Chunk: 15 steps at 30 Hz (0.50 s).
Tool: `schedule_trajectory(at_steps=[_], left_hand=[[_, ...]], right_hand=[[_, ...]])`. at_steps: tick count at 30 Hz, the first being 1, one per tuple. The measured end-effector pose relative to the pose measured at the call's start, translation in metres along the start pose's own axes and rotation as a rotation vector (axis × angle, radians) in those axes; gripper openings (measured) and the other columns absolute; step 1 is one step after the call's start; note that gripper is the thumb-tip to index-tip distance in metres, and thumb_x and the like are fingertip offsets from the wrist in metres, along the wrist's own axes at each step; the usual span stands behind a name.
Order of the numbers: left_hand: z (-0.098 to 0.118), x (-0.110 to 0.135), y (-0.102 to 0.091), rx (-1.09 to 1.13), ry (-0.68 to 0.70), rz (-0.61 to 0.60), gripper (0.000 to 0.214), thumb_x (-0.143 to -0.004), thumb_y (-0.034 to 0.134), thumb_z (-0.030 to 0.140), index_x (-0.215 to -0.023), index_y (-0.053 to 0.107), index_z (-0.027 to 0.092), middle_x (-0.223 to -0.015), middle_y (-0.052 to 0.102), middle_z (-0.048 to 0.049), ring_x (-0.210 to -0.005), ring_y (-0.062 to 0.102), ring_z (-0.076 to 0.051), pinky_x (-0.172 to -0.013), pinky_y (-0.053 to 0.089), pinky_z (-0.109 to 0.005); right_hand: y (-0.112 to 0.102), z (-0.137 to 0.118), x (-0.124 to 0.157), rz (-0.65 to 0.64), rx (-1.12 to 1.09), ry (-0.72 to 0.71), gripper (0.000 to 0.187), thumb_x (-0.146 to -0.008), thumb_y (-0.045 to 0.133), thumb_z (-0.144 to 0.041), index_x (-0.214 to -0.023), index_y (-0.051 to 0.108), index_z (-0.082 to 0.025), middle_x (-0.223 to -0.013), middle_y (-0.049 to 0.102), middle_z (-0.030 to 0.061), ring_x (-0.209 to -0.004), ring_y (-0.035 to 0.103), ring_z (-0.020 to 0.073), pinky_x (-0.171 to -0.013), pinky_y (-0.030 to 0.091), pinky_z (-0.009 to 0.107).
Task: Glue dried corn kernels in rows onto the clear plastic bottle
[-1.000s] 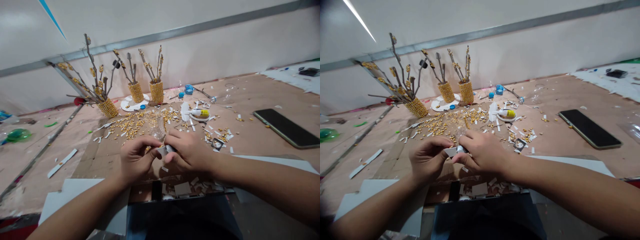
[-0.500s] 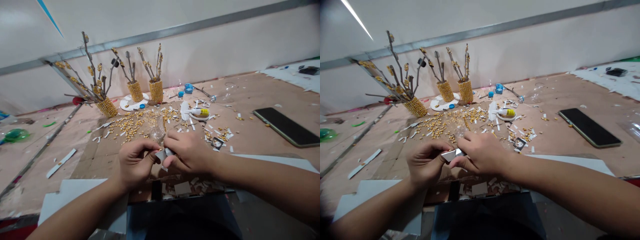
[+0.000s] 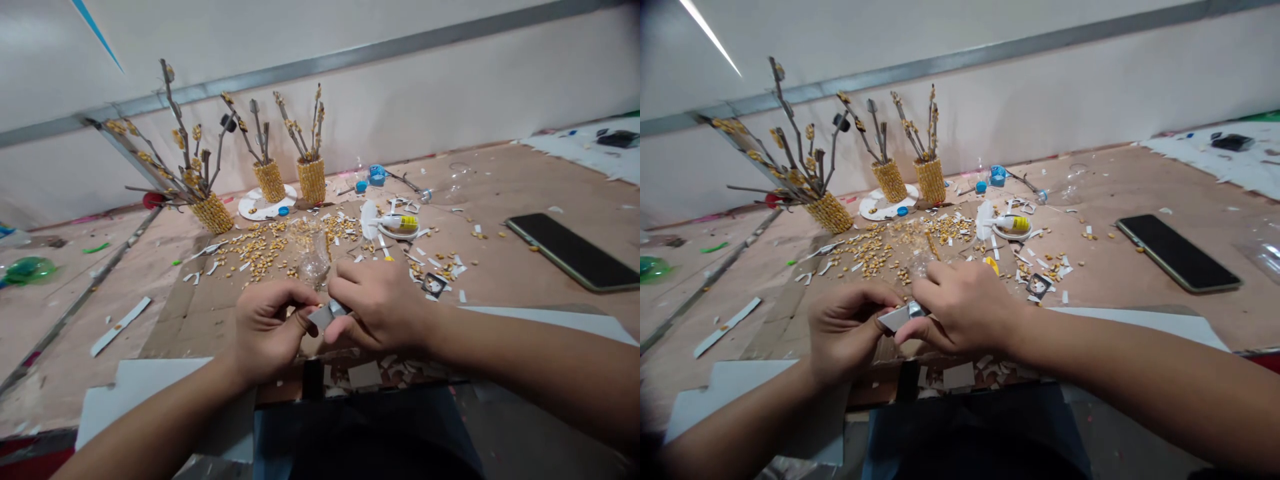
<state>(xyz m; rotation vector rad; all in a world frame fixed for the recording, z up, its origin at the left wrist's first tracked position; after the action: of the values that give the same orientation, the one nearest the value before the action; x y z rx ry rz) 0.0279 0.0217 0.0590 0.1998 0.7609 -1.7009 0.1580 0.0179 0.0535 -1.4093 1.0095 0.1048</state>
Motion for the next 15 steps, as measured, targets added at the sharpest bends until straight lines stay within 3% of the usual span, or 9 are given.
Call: schedule_trajectory(at_steps=[7,15], left_hand=[[0.01,0.0,0.0,0.074,-0.001,0.013,0.016,-0.089,0.078,0.008,-0.078,0.075,0.019,-0.06,0.073,0.0024,-0.047,0.066,-0.009,-0.047,0.049,-0.015],[-0.002,0.001,-0.005,0.079,-0.032,0.084,0.012,-0.092,0.081,0.017,-0.081,0.076,0.02,-0.062,0.074,0.0014,-0.048,0.069,-0.011,-0.046,0.053,-0.016]], right_hand=[[-0.016,-0.002,-0.001,0.115,0.05,0.018,0.074,-0.111,0.028,-0.071,-0.077,0.067,-0.018,-0.071,0.056,0.0033,-0.06,0.037,0.016,-0.059,0.021,0.032],[-0.01,0.003,0.001,0.073,-0.17,-0.001,0.059,-0.111,0.04,-0.066,-0.08,0.059,-0.02,-0.071,0.054,0.0006,-0.059,0.039,0.0143,-0.056,0.023,0.031]])
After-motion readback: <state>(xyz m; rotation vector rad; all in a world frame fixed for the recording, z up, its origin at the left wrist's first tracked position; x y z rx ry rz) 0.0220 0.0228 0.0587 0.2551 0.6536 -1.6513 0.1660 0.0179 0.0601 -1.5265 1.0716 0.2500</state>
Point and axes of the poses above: each hand's wrist, its own x-axis away from the middle knuckle, its own y-axis out of the palm, z = x × y, the point moved 9 cm from there along -x, towards the middle knuckle
